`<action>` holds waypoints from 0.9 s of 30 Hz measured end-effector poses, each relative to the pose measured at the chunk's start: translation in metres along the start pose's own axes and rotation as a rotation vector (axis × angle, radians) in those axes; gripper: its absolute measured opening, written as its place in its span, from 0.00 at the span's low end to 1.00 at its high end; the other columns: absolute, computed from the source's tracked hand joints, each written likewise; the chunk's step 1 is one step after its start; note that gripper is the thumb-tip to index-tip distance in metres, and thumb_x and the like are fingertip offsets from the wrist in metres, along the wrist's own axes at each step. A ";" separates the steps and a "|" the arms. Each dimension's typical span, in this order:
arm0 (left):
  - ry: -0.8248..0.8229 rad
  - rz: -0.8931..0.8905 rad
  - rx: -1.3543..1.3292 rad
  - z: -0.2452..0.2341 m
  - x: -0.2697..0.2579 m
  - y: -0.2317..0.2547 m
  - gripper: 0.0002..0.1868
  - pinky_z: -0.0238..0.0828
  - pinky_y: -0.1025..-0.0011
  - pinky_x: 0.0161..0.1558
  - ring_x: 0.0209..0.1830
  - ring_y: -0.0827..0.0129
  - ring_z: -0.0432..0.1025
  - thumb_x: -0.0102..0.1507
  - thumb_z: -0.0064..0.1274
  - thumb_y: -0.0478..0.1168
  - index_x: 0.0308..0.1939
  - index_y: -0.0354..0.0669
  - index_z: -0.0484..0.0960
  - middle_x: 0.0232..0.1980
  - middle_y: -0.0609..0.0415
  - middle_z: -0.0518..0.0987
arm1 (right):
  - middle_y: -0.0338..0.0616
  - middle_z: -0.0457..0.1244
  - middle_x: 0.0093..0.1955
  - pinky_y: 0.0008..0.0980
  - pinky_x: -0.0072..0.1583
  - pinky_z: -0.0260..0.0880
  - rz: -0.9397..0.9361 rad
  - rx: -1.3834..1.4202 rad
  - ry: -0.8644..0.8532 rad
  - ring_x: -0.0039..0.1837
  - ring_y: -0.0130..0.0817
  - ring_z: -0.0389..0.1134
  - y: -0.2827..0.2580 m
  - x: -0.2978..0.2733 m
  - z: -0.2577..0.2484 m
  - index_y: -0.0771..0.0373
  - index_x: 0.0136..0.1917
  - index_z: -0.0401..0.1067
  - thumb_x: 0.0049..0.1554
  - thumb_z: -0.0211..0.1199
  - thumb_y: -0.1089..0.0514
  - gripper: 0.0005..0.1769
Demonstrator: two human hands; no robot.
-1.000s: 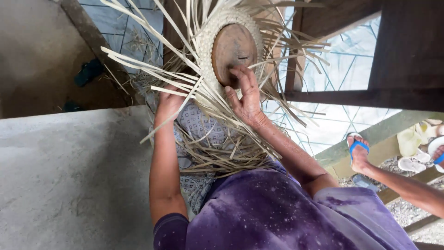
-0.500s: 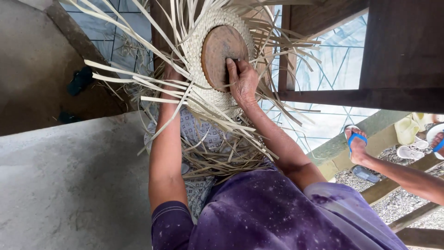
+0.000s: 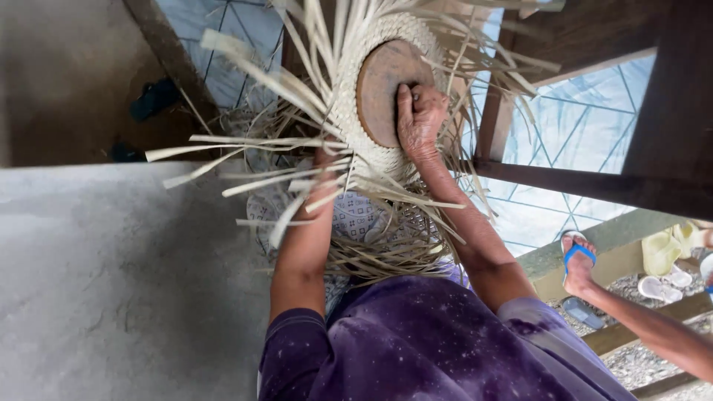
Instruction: Weaving a hat from dried plant fibers around a wooden mold
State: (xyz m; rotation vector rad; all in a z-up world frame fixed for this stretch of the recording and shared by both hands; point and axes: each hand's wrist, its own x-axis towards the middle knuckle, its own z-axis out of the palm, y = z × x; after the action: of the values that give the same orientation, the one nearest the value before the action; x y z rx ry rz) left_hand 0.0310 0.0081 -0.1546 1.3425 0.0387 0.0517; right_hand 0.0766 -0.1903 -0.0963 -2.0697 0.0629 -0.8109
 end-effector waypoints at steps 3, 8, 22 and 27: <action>0.076 0.025 0.034 -0.010 0.002 -0.001 0.06 0.69 0.62 0.50 0.46 0.66 0.73 0.66 0.49 0.37 0.41 0.43 0.82 0.43 0.53 0.80 | 0.40 0.62 0.30 0.34 0.56 0.64 0.063 -0.016 -0.005 0.40 0.42 0.70 0.001 -0.011 0.002 0.57 0.33 0.67 0.61 0.69 0.50 0.20; 0.198 0.042 0.067 -0.012 0.011 -0.010 0.06 0.68 0.65 0.48 0.45 0.69 0.72 0.66 0.50 0.38 0.40 0.44 0.82 0.41 0.55 0.80 | 0.46 0.62 0.30 0.41 0.54 0.64 0.130 -0.071 -0.040 0.41 0.50 0.69 -0.027 -0.030 -0.017 0.56 0.33 0.67 0.65 0.62 0.46 0.21; 0.028 -0.016 0.624 -0.128 -0.099 0.120 0.13 0.76 0.61 0.53 0.52 0.57 0.73 0.66 0.52 0.28 0.54 0.38 0.79 0.53 0.45 0.73 | 0.33 0.49 0.26 0.36 0.32 0.48 0.149 0.009 0.104 0.30 0.27 0.50 -0.025 -0.034 -0.003 0.52 0.29 0.54 0.66 0.60 0.46 0.27; -0.110 -0.089 0.716 -0.118 -0.129 0.223 0.11 0.78 0.64 0.49 0.41 0.66 0.73 0.66 0.52 0.38 0.50 0.39 0.81 0.44 0.50 0.77 | 0.34 0.50 0.27 0.37 0.33 0.52 0.198 0.030 0.140 0.32 0.27 0.51 -0.019 -0.039 -0.001 0.55 0.30 0.56 0.65 0.63 0.46 0.27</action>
State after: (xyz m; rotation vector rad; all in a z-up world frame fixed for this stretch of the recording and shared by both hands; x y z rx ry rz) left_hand -0.1078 0.1656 0.0358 2.0549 0.0242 -0.1239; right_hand 0.0410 -0.1663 -0.1017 -1.9402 0.3256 -0.8267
